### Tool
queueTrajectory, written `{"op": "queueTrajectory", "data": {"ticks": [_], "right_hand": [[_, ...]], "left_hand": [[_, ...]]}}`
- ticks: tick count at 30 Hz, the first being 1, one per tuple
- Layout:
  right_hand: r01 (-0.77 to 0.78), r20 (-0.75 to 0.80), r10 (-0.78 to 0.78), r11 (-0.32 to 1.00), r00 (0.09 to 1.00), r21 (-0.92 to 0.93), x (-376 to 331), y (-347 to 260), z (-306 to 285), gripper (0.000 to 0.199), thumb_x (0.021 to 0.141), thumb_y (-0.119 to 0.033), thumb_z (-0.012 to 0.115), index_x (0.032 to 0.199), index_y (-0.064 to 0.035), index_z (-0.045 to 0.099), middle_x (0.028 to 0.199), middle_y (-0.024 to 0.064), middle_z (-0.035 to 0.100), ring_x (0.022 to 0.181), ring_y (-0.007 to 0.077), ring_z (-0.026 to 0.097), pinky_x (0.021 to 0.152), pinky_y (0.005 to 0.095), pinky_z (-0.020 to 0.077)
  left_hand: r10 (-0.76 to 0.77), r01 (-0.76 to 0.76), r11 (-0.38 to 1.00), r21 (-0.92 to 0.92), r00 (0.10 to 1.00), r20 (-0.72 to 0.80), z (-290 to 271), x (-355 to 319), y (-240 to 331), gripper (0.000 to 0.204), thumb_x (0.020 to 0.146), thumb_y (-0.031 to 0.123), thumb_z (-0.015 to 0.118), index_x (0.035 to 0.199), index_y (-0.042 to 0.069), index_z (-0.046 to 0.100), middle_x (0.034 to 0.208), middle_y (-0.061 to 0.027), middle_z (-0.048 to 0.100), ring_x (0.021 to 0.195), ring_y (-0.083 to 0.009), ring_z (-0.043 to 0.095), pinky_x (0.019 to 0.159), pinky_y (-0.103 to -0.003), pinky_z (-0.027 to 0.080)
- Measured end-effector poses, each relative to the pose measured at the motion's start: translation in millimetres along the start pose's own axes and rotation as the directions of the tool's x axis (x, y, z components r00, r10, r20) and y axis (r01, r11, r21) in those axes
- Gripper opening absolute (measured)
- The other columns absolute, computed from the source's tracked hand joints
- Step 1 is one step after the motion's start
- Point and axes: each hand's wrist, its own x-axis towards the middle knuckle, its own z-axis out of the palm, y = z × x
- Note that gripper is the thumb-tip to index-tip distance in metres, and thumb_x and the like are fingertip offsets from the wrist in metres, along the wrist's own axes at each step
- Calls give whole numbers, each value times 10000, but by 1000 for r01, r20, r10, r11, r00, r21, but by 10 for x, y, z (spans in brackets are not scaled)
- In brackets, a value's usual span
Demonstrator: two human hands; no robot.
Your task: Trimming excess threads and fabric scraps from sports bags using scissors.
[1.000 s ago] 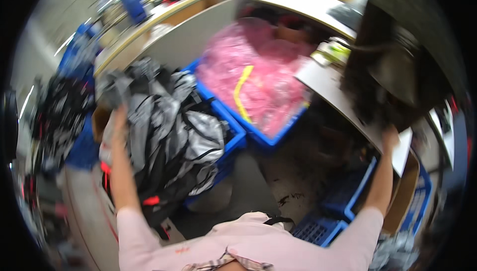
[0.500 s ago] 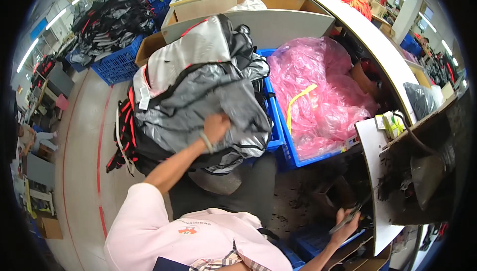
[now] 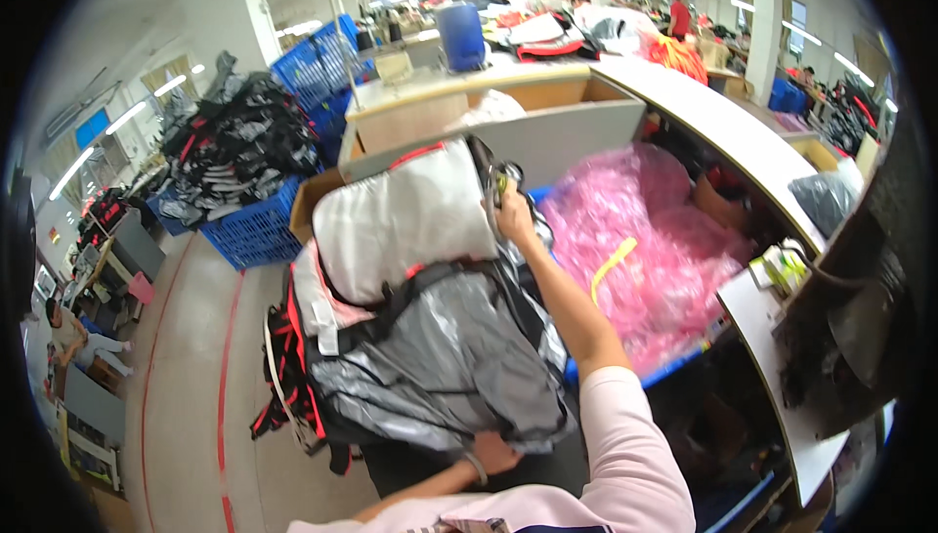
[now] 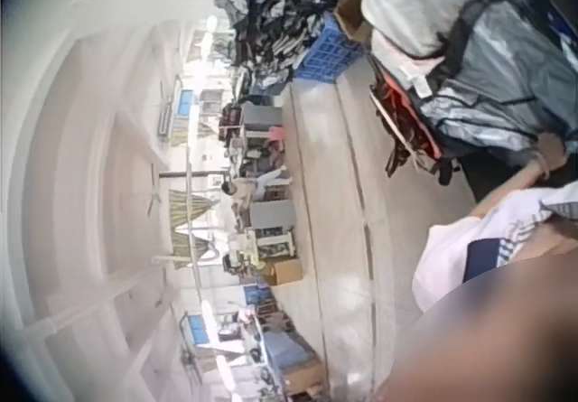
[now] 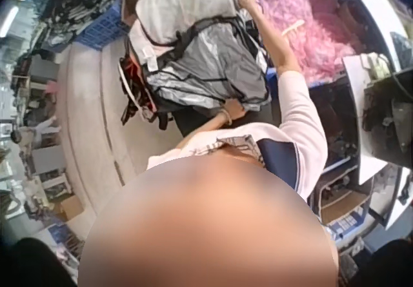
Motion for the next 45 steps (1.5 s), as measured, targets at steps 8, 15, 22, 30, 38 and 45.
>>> {"op": "queueTrajectory", "data": {"ticks": [8,15,22,30,38,45], "right_hand": [[-433,-55,434,867,899,-247,459,135,799,466,801,-361,620,1071,-9,479,978,271,648,921,436,634,802,507,493],[-437,91,444,895,891,-84,776,111,866,391,776,-222,489,1114,-27,486,1062,266,632,1028,453,590,885,495,452],[128,-28,-128,894,991,430,-101,-945,-75,436,708,-124,764,1037,1,507,803,83,564,736,172,504,687,321,448],[122,-13,-139,822,990,557,-1189,-2066,-1416,405,714,-10,730,1044,-24,495,806,133,621,794,237,649,703,324,485],[201,-294,45,630,955,750,-1288,-2421,-2194,369,716,-123,784,941,-32,507,693,-7,473,654,104,465,602,262,396],[110,-346,315,580,884,807,-1896,-1938,-2675,328,756,-124,747,950,-64,490,713,-45,398,613,70,401,551,245,341]], "left_hand": [[85,-79,985,-155,996,36,455,315,-524,268,716,339,580,759,104,702,797,-161,682,782,-357,661,696,-471,527],[82,-69,978,-196,995,60,527,357,-556,247,685,287,603,803,99,712,852,-173,685,809,-343,664,724,-461,534],[341,-246,770,-588,938,54,-1053,-192,-429,256,749,222,610,862,-3,654,800,-152,664,738,-264,642,637,-395,498],[370,-124,920,371,585,-722,-4164,-621,-1136,876,574,221,873,1334,39,477,1226,-160,579,1078,-277,586,926,-359,465],[52,-50,998,31,486,-873,-4762,-623,264,438,796,193,754,567,37,414,596,65,336,593,-63,291,500,-284,243],[427,-347,895,279,493,-758,-4775,-246,1219,289,812,258,732,674,26,629,579,26,478,586,-62,399,541,-257,334]]}}
